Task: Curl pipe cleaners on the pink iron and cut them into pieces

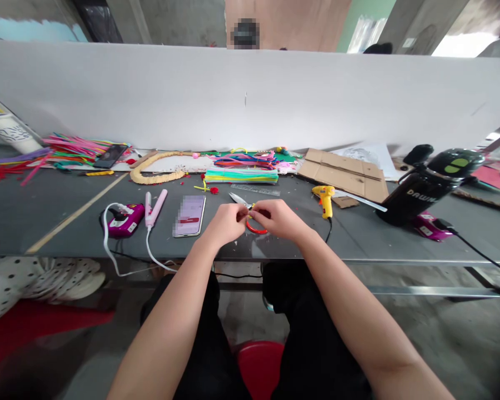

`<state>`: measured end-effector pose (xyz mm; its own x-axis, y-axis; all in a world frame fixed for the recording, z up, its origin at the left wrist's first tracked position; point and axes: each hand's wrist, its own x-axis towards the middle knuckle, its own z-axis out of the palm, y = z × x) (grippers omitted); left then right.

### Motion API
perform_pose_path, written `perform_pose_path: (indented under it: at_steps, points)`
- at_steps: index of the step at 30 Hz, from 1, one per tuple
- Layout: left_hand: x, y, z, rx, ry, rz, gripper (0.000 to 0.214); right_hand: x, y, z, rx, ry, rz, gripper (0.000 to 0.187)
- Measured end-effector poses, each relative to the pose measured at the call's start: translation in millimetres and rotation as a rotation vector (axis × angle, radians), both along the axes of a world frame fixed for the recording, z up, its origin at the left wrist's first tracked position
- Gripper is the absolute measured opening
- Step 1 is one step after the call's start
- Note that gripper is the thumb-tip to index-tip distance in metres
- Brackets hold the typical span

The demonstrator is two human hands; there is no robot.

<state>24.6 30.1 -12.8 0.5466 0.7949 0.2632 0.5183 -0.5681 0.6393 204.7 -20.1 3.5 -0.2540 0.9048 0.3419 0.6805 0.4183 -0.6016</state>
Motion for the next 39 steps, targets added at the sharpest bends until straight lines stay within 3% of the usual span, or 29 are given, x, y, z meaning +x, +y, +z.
perform_pose_path:
  at_steps: [6,15,20,26,30,33,36,39]
  points:
    - [2.1,-5.3,4.6,-0.146,-0.151,-0.188,0.015,16.3,12.5,-5.6,-0.060,0.246,-0.050,0.031]
    - [1.0,-2.7,9.2,-0.210,-0.515,-0.049,0.021,13.0,18.8,-13.0,-0.283,0.486,0.078,0.047]
    - [-1.3,7.8,0.8,-0.202,-0.494,0.134,0.020,1.7,13.5,-13.9,-0.174,0.336,0.055,0.040]
    - [-2.6,8.9,-1.6,-0.038,-0.190,0.190,0.014,-9.0,7.3,-8.4,0.045,0.003,-0.016,0.032]
    - [-2.0,2.7,1.3,-0.021,-0.070,0.077,0.015,-7.2,8.5,-5.9,0.080,-0.011,-0.050,0.023]
    - [-1.9,-0.8,3.6,-0.090,-0.072,-0.072,0.017,1.1,11.3,-6.0,0.026,0.112,-0.006,0.022]
    - [-3.0,-3.0,6.6,-0.197,-0.138,-0.181,0.018,12.2,14.2,-5.3,-0.130,0.309,0.090,0.029]
    - [-4.4,-5.1,10.7,-0.300,-0.256,-0.205,0.018,19.3,16.3,-4.5,-0.350,0.488,0.216,0.035]
